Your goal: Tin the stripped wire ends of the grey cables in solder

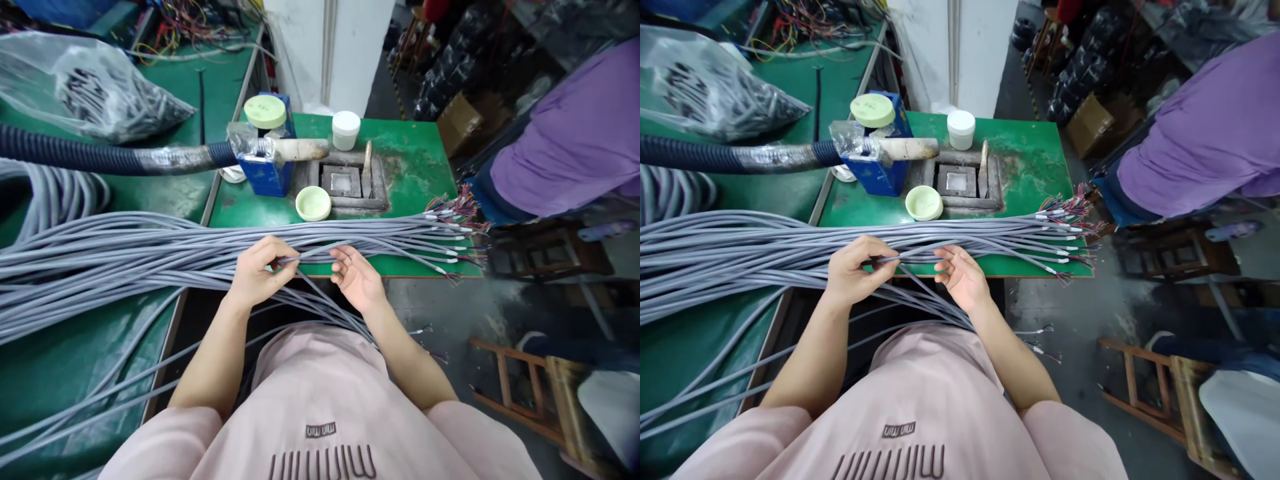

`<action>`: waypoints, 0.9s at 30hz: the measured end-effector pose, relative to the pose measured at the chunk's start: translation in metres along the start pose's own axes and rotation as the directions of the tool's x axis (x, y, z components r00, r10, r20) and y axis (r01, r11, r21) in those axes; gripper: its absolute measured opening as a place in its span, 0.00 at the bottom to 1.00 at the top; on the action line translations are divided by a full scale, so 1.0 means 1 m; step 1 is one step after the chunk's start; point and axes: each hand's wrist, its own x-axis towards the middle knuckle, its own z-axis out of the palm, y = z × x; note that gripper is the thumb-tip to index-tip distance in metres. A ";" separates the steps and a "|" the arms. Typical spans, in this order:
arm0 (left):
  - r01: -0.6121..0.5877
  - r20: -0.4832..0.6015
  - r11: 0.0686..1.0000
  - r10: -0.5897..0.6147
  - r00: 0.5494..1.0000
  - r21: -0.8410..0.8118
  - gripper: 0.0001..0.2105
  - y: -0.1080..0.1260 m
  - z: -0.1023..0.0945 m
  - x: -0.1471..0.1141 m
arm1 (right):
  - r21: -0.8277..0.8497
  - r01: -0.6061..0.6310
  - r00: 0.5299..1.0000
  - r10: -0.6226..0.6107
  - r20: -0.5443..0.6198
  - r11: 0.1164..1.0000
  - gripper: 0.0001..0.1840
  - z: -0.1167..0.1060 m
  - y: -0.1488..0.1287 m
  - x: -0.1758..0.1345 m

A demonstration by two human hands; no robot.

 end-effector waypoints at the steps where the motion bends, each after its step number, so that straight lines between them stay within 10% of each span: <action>1: 0.013 0.007 0.999 -0.013 1.000 -0.049 0.04 0.001 -0.001 0.000 | 0.023 0.010 1.000 -0.010 -0.030 1.000 0.08 0.002 0.000 0.000; 27: 0.240 0.250 0.783 -0.112 0.962 -0.573 0.28 -0.002 -0.038 -0.010 | 0.153 0.193 0.959 -0.153 -0.238 0.969 0.10 0.001 -0.030 -0.020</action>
